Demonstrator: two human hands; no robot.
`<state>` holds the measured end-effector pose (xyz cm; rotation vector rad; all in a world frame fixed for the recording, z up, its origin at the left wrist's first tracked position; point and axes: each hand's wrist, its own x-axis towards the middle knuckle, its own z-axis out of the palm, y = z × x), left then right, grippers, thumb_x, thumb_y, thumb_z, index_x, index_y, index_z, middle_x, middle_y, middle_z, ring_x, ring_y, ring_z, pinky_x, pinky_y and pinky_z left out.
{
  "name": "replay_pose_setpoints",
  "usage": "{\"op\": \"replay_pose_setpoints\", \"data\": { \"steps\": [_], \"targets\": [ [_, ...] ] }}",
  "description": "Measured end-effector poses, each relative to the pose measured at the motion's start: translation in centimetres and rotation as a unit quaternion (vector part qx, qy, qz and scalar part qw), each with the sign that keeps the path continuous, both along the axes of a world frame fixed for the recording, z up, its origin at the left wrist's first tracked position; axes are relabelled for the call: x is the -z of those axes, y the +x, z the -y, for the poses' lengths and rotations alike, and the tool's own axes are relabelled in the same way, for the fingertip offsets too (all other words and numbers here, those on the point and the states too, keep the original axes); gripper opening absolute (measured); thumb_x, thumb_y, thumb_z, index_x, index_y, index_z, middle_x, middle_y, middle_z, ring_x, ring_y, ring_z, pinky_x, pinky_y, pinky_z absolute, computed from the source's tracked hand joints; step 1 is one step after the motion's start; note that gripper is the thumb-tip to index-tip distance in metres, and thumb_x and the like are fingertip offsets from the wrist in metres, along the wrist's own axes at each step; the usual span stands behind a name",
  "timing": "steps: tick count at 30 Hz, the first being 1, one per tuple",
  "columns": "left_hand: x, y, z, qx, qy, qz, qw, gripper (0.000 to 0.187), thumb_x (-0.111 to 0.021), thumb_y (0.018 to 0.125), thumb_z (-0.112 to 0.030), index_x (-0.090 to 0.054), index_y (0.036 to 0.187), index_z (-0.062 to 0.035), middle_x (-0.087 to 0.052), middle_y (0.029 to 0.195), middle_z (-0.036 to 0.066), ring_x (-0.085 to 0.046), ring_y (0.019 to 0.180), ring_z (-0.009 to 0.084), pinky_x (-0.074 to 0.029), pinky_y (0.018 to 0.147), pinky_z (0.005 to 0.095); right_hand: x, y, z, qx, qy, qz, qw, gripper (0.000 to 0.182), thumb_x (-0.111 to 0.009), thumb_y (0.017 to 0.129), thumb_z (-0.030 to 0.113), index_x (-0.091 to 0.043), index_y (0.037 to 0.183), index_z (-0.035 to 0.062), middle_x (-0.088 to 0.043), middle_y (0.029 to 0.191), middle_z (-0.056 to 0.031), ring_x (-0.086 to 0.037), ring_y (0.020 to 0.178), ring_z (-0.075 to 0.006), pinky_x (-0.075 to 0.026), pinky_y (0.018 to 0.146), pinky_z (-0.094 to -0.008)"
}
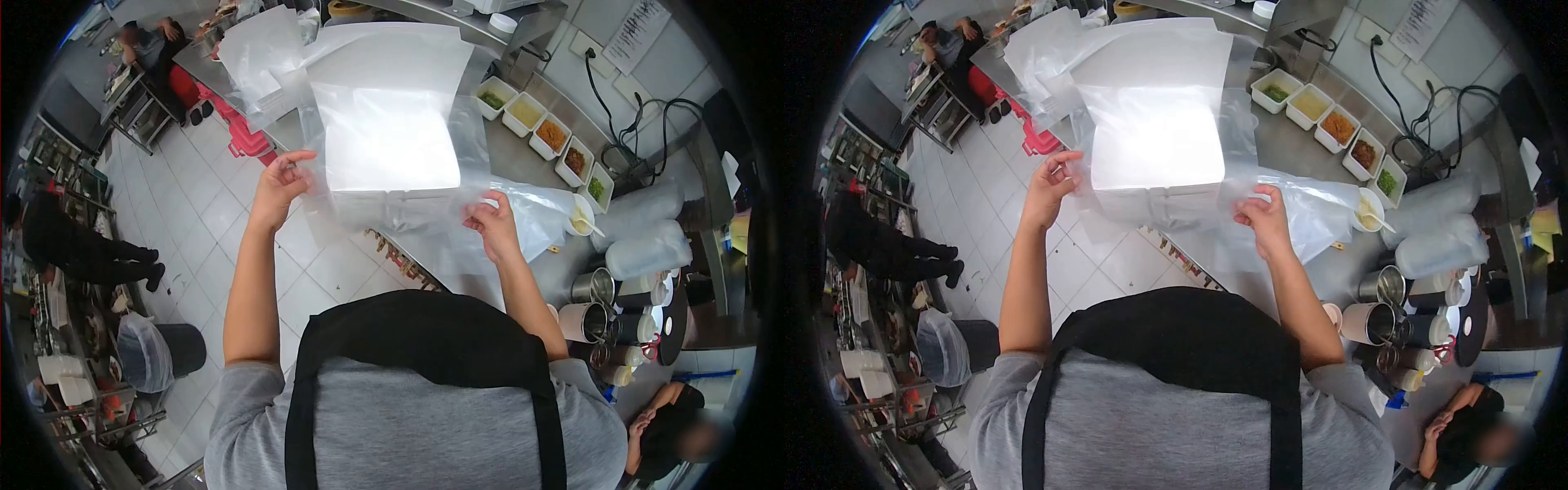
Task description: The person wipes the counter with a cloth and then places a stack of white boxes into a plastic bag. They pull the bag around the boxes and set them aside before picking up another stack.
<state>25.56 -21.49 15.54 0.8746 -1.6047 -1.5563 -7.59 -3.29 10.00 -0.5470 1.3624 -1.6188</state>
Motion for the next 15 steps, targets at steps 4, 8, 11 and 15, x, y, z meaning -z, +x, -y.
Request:
{"op": "replay_pose_setpoints", "data": {
  "steps": [4, 8, 11, 15],
  "targets": [
    [-0.7, -0.2, -2.5, -0.028, -0.043, -0.077, 0.996, 0.056, -0.061, 0.075, 0.006, -0.046, 0.128, -0.0052, -0.055, 0.097, 0.001, -0.055, 0.085, 0.009, -0.044, 0.079, 0.022, -0.7, 2.7, -1.4, 0.1, -0.138, -0.172, 0.97, 0.039, -0.063, 0.078, 0.0, -0.042, 0.109, 0.0069, -0.059, 0.099, -0.0102, -0.058, 0.088, -0.0185, -0.049, 0.072, -0.0294],
    [1.3, 0.1, -3.6, -0.026, -0.054, -0.07, 0.996, 0.052, -0.061, 0.079, 0.001, -0.045, 0.128, -0.0053, -0.056, 0.087, -0.002, -0.055, 0.084, 0.0085, -0.044, 0.077, 0.022, -0.8, 3.8, -2.8, -0.023, -0.051, -0.307, 0.95, 0.02, -0.062, 0.078, -0.002, -0.056, 0.096, 0.0033, -0.062, 0.096, -0.0067, -0.058, 0.084, -0.0148, -0.048, 0.073, -0.0258],
    [2.1, 0.4, -3.3, -0.03, -0.03, -0.071, 0.997, 0.043, -0.062, 0.082, -0.002, -0.048, 0.123, -0.0052, -0.055, 0.084, -0.003, -0.053, 0.076, 0.0069, -0.044, 0.069, 0.021, 1.1, 1.3, -1.9, -0.11, -0.053, -0.164, 0.979, 0.012, -0.061, 0.077, -0.004, -0.061, 0.088, 0.0014, -0.064, 0.09, -0.0052, -0.059, 0.082, -0.0128, -0.048, 0.073, -0.0246],
    [1.7, 0.0, -3.4, -0.062, -0.045, -0.034, 0.996, 0.027, -0.06, 0.086, -0.005, -0.056, 0.112, -0.0047, -0.053, 0.08, -0.003, -0.049, 0.067, 0.0049, -0.041, 0.059, 0.0194, 0.0, 0.6, -1.5, -0.114, -0.053, -0.099, 0.987, 0.013, -0.061, 0.077, -0.006, -0.062, 0.088, 0.0009, -0.063, 0.086, -0.0048, -0.059, 0.077, -0.0106, -0.048, 0.071, -0.0237]
  ]
}}
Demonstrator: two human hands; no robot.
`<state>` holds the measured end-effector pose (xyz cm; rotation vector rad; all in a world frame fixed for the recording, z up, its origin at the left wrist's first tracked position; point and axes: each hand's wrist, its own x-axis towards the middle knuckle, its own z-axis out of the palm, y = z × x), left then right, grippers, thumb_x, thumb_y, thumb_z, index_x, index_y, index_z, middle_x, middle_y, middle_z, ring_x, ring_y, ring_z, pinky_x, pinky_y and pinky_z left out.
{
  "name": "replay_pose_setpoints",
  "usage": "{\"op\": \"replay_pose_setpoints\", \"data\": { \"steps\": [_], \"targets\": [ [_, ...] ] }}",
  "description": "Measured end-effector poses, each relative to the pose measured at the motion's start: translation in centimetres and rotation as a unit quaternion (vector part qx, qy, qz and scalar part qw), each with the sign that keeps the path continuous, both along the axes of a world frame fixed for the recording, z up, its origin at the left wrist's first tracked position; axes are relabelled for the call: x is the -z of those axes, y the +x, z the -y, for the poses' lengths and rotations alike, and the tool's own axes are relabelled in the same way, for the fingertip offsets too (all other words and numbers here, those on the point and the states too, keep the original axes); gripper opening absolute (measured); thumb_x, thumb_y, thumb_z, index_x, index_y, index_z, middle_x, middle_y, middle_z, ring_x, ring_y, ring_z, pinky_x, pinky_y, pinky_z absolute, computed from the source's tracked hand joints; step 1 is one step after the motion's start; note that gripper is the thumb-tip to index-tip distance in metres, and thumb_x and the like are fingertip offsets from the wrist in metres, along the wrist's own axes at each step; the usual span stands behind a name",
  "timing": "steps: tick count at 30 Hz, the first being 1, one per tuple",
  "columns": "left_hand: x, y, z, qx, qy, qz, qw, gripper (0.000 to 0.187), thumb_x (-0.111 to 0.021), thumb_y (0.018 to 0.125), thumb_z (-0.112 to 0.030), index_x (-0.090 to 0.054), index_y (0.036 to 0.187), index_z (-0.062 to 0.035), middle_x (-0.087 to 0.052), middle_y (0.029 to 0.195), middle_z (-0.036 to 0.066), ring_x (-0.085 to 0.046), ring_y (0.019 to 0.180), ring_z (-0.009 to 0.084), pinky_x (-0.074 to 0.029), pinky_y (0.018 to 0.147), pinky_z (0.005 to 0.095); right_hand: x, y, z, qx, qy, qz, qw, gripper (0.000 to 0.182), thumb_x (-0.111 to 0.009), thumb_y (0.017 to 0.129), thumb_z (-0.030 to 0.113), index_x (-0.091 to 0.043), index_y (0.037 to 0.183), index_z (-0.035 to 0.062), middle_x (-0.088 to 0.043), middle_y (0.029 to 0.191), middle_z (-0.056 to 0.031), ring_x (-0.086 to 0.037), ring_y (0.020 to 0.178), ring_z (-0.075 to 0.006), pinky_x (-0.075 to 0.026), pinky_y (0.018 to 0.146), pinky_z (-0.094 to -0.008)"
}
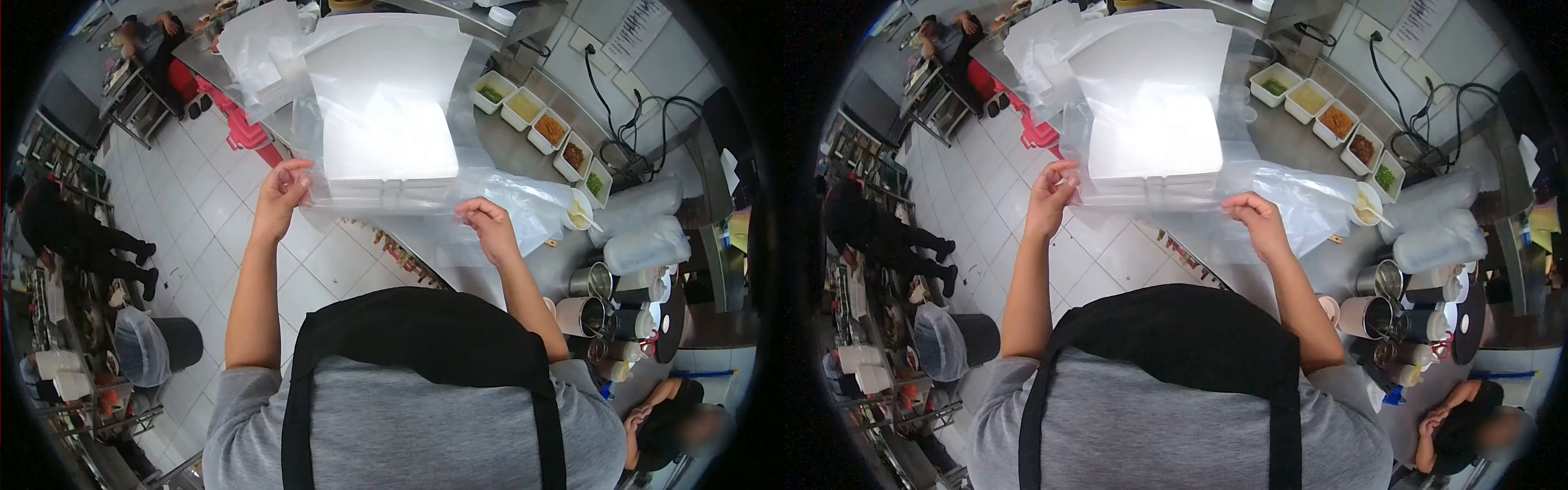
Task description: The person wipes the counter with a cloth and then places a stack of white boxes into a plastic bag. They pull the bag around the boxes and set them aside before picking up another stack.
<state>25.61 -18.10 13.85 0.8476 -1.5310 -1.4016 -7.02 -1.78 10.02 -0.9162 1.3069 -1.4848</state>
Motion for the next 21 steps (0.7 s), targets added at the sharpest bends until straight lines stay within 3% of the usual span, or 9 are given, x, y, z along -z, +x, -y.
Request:
{"op": "replay_pose_setpoints", "data": {
  "steps": [4, 10, 13, 16, 19, 21],
  "targets": [
    [0.6, -0.3, -0.2, -0.003, 0.018, -0.017, 1.0, 0.02, -0.058, 0.087, -0.006, -0.058, 0.107, -0.0045, -0.052, 0.083, -0.003, -0.048, 0.066, 0.0044, -0.042, 0.058, 0.0188, 0.3, 1.7, 0.1, 0.007, -0.039, 0.018, 0.999, 0.017, -0.062, 0.077, -0.007, -0.064, 0.092, 0.0011, -0.062, 0.083, -0.0043, -0.058, 0.073, -0.0091, -0.049, 0.068, -0.0226],
    [0.8, -0.3, -0.2, -0.009, 0.008, -0.02, 1.0, 0.019, -0.055, 0.087, -0.003, -0.057, 0.106, -0.0041, -0.049, 0.085, -0.002, -0.049, 0.064, 0.0047, -0.044, 0.056, 0.0193, -1.2, 1.3, 0.0, -0.06, 0.012, -0.127, 0.99, 0.021, -0.065, 0.076, -0.005, -0.064, 0.096, 0.0005, -0.061, 0.086, -0.0034, -0.059, 0.075, -0.009, -0.05, 0.068, -0.0231],
    [0.6, -0.4, -0.2, -0.012, 0.009, -0.021, 1.0, 0.018, -0.055, 0.087, -0.002, -0.057, 0.104, -0.0034, -0.049, 0.084, -0.001, -0.049, 0.062, 0.0053, -0.044, 0.056, 0.0198, -1.4, 1.4, 0.1, -0.043, 0.011, -0.105, 0.994, 0.018, -0.065, 0.077, -0.004, -0.065, 0.094, 0.0008, -0.062, 0.086, -0.0029, -0.059, 0.077, -0.0096, -0.049, 0.071, -0.0215],
    [1.1, -0.3, 0.0, -0.014, -0.001, -0.026, 1.0, 0.017, -0.055, 0.087, -0.002, -0.057, 0.103, -0.0027, -0.049, 0.084, -0.001, -0.048, 0.061, 0.0059, -0.044, 0.057, 0.0204, 0.0, -0.5, -0.1, -0.08, -0.055, -0.101, 0.99, 0.019, -0.067, 0.075, -0.002, -0.067, 0.093, 0.002, -0.062, 0.101, -0.0067, -0.058, 0.087, -0.0123, -0.047, 0.075, -0.0254],
    [1.4, 0.0, 0.2, -0.019, -0.002, -0.016, 1.0, 0.016, -0.055, 0.087, -0.003, -0.057, 0.103, -0.0025, -0.049, 0.084, 0.0, -0.049, 0.062, 0.0067, -0.044, 0.058, 0.021, -0.3, -3.7, -2.0, -0.156, -0.01, -0.254, 0.954, 0.014, -0.069, 0.075, 0.006, -0.068, 0.089, 0.0062, -0.055, 0.119, -0.01, -0.053, 0.106, -0.0156, -0.045, 0.087, -0.031],
    [1.7, 0.3, 0.5, -0.01, 0.0, -0.001, 1.0, 0.016, -0.055, 0.088, -0.005, -0.057, 0.103, -0.0028, -0.051, 0.087, 0.0, -0.051, 0.067, 0.0076, -0.045, 0.06, 0.0214, -2.6, -5.3, -3.4, -0.228, 0.065, -0.377, 0.895, 0.016, -0.069, 0.075, 0.009, -0.068, 0.091, 0.0079, -0.05, 0.125, -0.0109, -0.05, 0.111, -0.0178, -0.043, 0.09, -0.0328]
  ]
}}
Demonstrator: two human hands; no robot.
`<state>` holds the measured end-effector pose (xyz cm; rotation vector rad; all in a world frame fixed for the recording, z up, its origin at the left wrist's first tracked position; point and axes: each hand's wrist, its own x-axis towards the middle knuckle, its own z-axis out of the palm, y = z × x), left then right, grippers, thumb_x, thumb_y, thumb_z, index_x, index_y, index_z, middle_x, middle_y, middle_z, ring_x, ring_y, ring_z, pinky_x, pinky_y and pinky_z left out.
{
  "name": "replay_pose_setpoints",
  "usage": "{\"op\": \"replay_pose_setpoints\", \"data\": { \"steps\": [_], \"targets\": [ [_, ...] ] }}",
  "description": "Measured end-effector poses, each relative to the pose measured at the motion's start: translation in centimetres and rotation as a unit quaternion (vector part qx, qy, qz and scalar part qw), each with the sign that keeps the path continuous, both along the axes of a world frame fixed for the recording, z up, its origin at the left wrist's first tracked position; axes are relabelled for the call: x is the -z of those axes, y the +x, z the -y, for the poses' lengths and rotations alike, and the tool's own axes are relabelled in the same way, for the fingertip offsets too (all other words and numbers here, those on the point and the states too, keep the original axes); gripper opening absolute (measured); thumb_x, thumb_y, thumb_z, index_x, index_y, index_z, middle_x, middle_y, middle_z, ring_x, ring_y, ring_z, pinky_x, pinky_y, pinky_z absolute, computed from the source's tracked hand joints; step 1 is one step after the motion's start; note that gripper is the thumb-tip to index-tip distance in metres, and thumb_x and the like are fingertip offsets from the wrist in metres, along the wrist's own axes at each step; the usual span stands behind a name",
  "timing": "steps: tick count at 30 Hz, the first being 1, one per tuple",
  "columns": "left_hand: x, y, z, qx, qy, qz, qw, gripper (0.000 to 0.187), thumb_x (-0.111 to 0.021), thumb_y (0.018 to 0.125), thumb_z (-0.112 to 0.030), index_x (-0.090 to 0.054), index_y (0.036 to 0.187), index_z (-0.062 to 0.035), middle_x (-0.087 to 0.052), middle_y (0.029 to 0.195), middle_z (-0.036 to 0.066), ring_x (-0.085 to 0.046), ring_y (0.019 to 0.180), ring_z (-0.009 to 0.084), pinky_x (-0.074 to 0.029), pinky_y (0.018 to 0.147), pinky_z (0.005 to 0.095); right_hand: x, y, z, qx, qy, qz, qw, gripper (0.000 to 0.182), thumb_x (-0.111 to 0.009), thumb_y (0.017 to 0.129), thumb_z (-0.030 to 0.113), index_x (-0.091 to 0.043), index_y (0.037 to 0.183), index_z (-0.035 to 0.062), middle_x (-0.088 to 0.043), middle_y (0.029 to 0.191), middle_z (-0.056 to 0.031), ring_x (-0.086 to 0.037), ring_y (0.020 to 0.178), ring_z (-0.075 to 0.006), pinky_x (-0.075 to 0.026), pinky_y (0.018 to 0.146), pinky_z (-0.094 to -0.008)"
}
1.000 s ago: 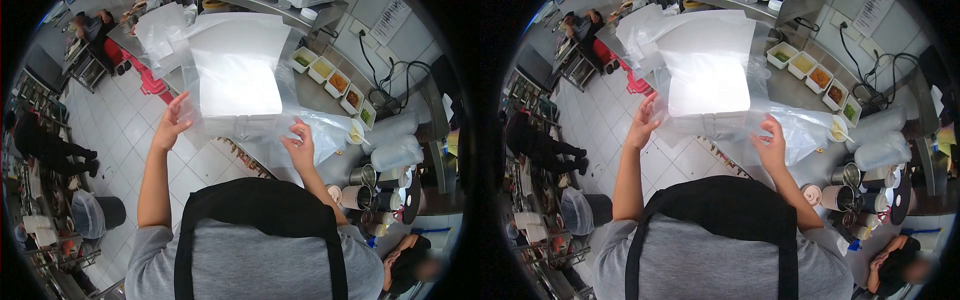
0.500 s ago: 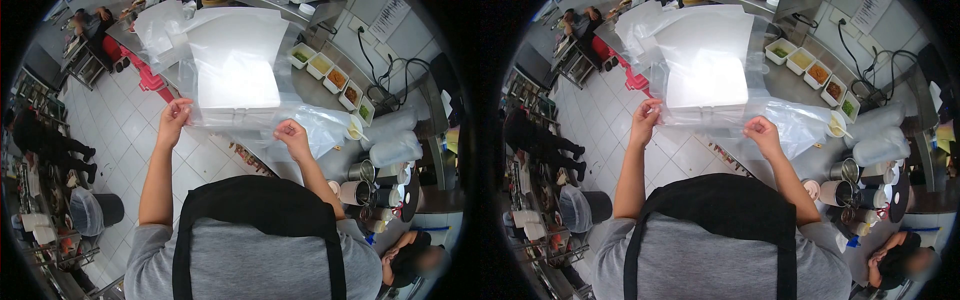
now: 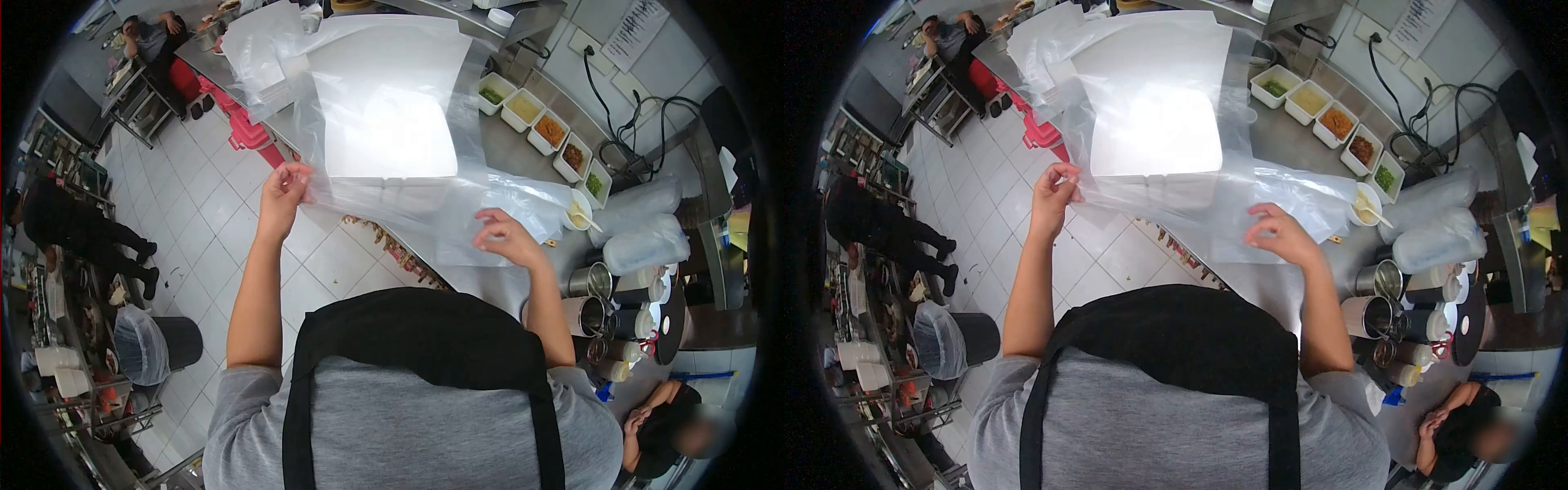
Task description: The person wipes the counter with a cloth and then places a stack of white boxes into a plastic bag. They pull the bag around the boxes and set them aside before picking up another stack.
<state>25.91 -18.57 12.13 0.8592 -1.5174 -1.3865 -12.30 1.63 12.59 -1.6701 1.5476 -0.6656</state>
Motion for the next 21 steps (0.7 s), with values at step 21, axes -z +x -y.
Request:
{"op": "replay_pose_setpoints", "data": {
  "steps": [21],
  "targets": [
    [-8.1, -3.9, 5.8, 0.078, -0.028, 0.16, 0.984, 0.062, -0.069, 0.067, -0.001, -0.05, 0.126, -0.0008, -0.06, 0.099, 0.007, -0.057, 0.074, 0.0111, -0.043, 0.066, 0.0225, -6.5, 4.1, 13.3, 0.232, -0.336, -0.16, 0.899, 0.025, -0.064, 0.068, -0.003, -0.067, 0.092, 0.0045, -0.064, 0.094, -0.0077, -0.06, 0.085, -0.0226, -0.048, 0.076, -0.0317]
  ]
}}
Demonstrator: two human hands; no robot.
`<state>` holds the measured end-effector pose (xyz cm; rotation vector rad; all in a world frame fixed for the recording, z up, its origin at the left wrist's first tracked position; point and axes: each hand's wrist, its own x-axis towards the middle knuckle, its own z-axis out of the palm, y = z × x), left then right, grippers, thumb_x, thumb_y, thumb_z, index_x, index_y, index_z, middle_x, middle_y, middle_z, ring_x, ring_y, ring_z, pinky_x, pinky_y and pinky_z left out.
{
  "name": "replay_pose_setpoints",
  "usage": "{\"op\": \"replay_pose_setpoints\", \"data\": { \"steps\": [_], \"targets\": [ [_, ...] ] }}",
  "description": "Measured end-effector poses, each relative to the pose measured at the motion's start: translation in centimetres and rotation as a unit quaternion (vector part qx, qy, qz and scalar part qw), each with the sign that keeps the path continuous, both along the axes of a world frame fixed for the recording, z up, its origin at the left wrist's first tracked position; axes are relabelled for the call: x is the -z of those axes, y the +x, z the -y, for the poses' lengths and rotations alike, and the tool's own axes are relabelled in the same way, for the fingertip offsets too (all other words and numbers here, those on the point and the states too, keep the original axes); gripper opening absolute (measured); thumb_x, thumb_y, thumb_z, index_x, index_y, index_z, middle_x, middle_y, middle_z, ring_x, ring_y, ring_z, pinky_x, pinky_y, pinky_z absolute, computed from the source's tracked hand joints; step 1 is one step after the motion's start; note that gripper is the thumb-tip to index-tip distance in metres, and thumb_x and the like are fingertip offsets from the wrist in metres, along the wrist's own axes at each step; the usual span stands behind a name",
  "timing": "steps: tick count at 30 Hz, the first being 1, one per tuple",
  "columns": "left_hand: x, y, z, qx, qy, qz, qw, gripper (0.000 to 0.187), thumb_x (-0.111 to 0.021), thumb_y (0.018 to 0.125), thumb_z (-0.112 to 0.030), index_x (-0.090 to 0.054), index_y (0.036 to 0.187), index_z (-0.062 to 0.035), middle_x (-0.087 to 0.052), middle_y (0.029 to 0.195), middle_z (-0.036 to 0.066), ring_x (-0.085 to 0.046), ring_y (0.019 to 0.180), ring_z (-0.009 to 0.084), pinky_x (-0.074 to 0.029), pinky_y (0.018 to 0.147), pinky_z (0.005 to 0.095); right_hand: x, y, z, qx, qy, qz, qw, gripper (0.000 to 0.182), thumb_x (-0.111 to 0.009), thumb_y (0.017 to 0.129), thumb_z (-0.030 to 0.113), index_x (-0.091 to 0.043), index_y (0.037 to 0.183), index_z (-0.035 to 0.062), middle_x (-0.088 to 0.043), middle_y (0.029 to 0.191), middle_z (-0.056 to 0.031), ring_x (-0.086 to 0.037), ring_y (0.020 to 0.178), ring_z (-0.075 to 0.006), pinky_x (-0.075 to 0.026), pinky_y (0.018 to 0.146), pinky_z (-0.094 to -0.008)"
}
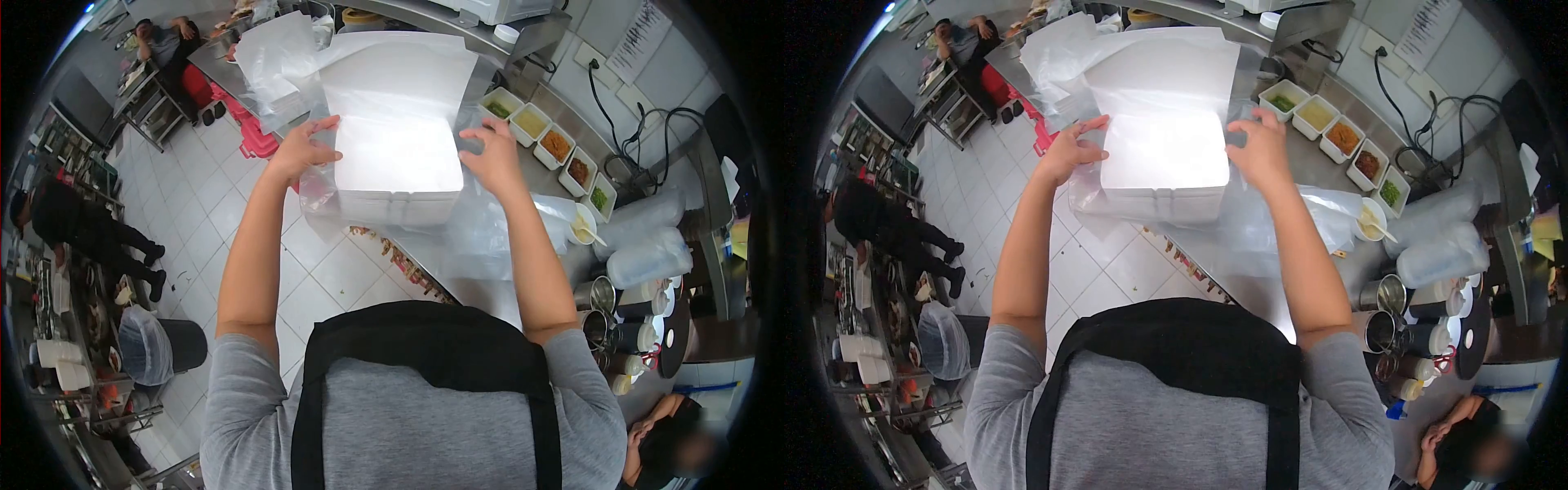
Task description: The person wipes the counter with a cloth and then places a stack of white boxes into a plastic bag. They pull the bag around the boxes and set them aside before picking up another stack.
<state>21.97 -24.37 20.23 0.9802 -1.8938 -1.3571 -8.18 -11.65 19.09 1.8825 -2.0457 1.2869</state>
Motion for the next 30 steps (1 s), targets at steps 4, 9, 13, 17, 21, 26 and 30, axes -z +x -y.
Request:
{"op": "replay_pose_setpoints", "data": {
  "steps": [4, 9, 13, 17, 21, 26, 30],
  "targets": [
    [-0.7, -0.5, 0.0, -0.005, -0.015, 0.062, 0.998, 0.065, -0.07, 0.065, -0.001, -0.049, 0.126, -0.0005, -0.053, 0.115, 0.008, -0.057, 0.075, 0.012, -0.044, 0.064, 0.0237, -2.5, 6.0, 0.6, -0.192, 0.068, -0.021, 0.979, 0.022, -0.059, 0.072, -0.002, -0.068, 0.09, 0.0066, -0.063, 0.098, -0.0129, -0.058, 0.093, -0.0316, -0.046, 0.084, -0.0354],
    [0.3, -1.1, -0.4, -0.034, -0.036, 0.098, 0.994, 0.065, -0.072, 0.067, -0.005, -0.047, 0.126, 0.001, -0.052, 0.119, 0.01, -0.057, 0.075, 0.0121, -0.047, 0.062, 0.0271, 0.9, 8.4, 5.0, -0.175, 0.387, -0.208, 0.881, 0.02, -0.053, 0.074, 0.003, -0.066, 0.09, 0.0034, -0.064, 0.094, -0.0183, -0.06, 0.091, -0.0333, -0.047, 0.081, -0.0384],
    [-0.1, -0.3, -0.6, -0.034, 0.015, 0.118, 0.992, 0.068, -0.075, 0.067, -0.01, -0.046, 0.128, 0.001, -0.052, 0.12, 0.011, -0.057, 0.079, 0.0132, -0.049, 0.069, 0.0284, 1.3, 7.4, 5.4, -0.255, 0.361, -0.244, 0.864, 0.019, -0.055, 0.076, 0.006, -0.065, 0.092, 0.0026, -0.064, 0.093, -0.0188, -0.061, 0.088, -0.0337, -0.047, 0.08, -0.0399],
    [-0.2, 3.4, -1.8, -0.029, 0.026, -0.02, 0.999, 0.08, -0.075, 0.067, -0.009, -0.036, 0.136, -0.0049, -0.054, 0.115, 0.011, -0.058, 0.08, 0.0138, -0.049, 0.074, 0.0281, 2.1, 3.7, 2.3, -0.258, -0.024, -0.202, 0.945, 0.019, -0.061, 0.077, 0.014, -0.066, 0.093, 0.006, -0.062, 0.109, -0.0143, -0.06, 0.095, -0.0341, -0.047, 0.083, -0.043],
    [2.8, 5.4, -6.3, 0.023, 0.036, -0.148, 0.988, 0.096, -0.074, 0.066, -0.004, -0.018, 0.144, -0.0146, -0.056, 0.107, 0.011, -0.058, 0.084, 0.0141, -0.048, 0.077, 0.0284, 2.0, 2.6, -5.5, -0.059, 0.062, 0.155, 0.984, 0.034, -0.066, 0.072, 0.011, -0.058, 0.105, 0.0065, -0.06, 0.108, -0.0136, -0.057, 0.1, -0.0297, -0.045, 0.086, -0.038],
    [6.4, 6.7, -7.1, -0.069, 0.063, -0.063, 0.994, 0.098, -0.074, 0.066, 0.0, -0.018, 0.144, -0.0167, -0.05, 0.115, 0.01, -0.054, 0.099, 0.0178, -0.047, 0.082, 0.0336, 3.3, -2.7, -7.2, 0.05, 0.179, 0.121, 0.975, 0.036, -0.063, 0.072, 0.004, -0.057, 0.108, 0.0067, -0.059, 0.103, -0.0153, -0.057, 0.099, -0.0301, -0.046, 0.084, -0.0359],
    [4.5, 6.6, -6.2, -0.172, -0.095, 0.045, 0.98, 0.092, -0.072, 0.072, -0.002, -0.018, 0.144, -0.0187, -0.05, 0.117, 0.008, -0.05, 0.107, 0.0222, -0.041, 0.091, 0.0431, -7.9, 0.4, -3.4, -0.047, -0.131, -0.106, 0.985, 0.042, -0.059, 0.074, 0.003, -0.056, 0.116, 0.0095, -0.058, 0.105, -0.0161, -0.056, 0.099, -0.0337, -0.045, 0.086, -0.0366]
  ]
}}
